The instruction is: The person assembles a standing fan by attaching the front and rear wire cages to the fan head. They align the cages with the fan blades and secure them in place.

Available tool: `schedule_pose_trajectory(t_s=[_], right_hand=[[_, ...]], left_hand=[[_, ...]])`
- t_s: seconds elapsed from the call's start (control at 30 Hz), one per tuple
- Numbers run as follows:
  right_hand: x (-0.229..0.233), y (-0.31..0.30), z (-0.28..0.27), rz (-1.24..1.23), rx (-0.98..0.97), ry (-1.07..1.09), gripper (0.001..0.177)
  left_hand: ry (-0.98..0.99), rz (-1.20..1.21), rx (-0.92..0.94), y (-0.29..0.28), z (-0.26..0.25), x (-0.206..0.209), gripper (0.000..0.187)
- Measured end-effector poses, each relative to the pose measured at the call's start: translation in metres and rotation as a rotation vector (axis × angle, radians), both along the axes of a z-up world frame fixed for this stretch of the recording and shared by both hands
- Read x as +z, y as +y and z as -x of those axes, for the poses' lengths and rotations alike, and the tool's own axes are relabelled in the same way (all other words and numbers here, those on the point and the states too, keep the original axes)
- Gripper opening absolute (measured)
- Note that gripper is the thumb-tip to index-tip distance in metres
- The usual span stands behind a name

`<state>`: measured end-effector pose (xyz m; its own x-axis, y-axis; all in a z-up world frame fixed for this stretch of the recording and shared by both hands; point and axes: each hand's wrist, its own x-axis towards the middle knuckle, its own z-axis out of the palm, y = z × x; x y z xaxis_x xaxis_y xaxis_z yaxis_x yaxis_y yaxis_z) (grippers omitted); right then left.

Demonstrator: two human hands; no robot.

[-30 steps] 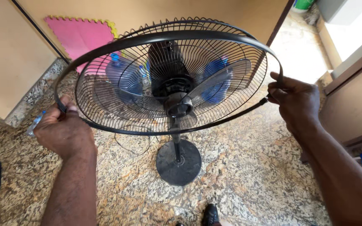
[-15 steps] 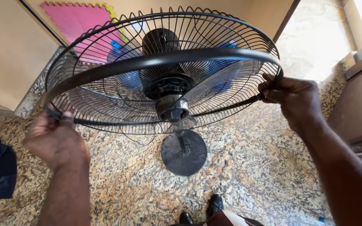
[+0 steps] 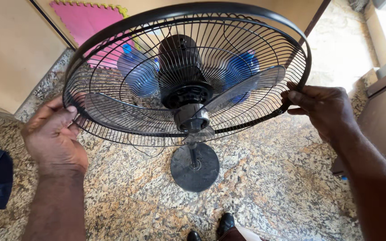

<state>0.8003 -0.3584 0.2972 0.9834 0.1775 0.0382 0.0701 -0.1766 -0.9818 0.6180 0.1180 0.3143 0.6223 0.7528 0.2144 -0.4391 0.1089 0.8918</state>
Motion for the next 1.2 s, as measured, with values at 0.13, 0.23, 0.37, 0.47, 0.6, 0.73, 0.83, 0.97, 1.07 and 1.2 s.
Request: schedule_pose_trajectory(t_s=[0.13,0.23,0.37,0.47,0.6,0.73,0.83,0.97,1.07,1.2], right_hand=[[0.007,0.003,0.004,0.144,-0.070,-0.015,0.028],[0.012,0.007,0.008,0.178,-0.076,-0.053,0.028],[0.018,0.011,0.014,0.202,-0.103,-0.025,0.029],[0.021,0.013,0.017,0.165,-0.106,-0.132,0.033],[0.030,0.016,0.020,0.088,-0.103,-0.100,0.031],[0.035,0.022,0.024,0.218,-0.141,-0.099,0.033],[0.036,0.019,0.021,0.252,-0.119,-0.074,0.033],[0.032,0.011,0.014,0.130,-0.041,-0.036,0.033],[0.033,0.010,0.016,0.351,-0.046,-0.175,0.029],[0.043,0.018,0.021,0.365,-0.067,-0.214,0.030]], left_hand=[[0.030,-0.068,0.091,-0.007,0.003,-0.001,0.023],[0.122,-0.076,0.120,-0.007,0.007,0.001,0.024],[0.163,-0.057,0.127,-0.008,0.011,0.003,0.027],[0.128,-0.054,0.072,-0.005,0.014,0.003,0.029],[0.009,0.071,-0.115,0.004,0.020,0.001,0.030],[0.064,0.123,-0.067,0.006,0.024,-0.011,0.027],[0.089,-0.062,0.033,0.012,0.022,-0.020,0.025],[0.050,-0.020,-0.072,0.016,0.020,-0.017,0.026],[0.046,-0.059,-0.103,0.006,0.020,0.001,0.031],[0.125,-0.190,0.034,-0.020,0.012,0.045,0.027]])
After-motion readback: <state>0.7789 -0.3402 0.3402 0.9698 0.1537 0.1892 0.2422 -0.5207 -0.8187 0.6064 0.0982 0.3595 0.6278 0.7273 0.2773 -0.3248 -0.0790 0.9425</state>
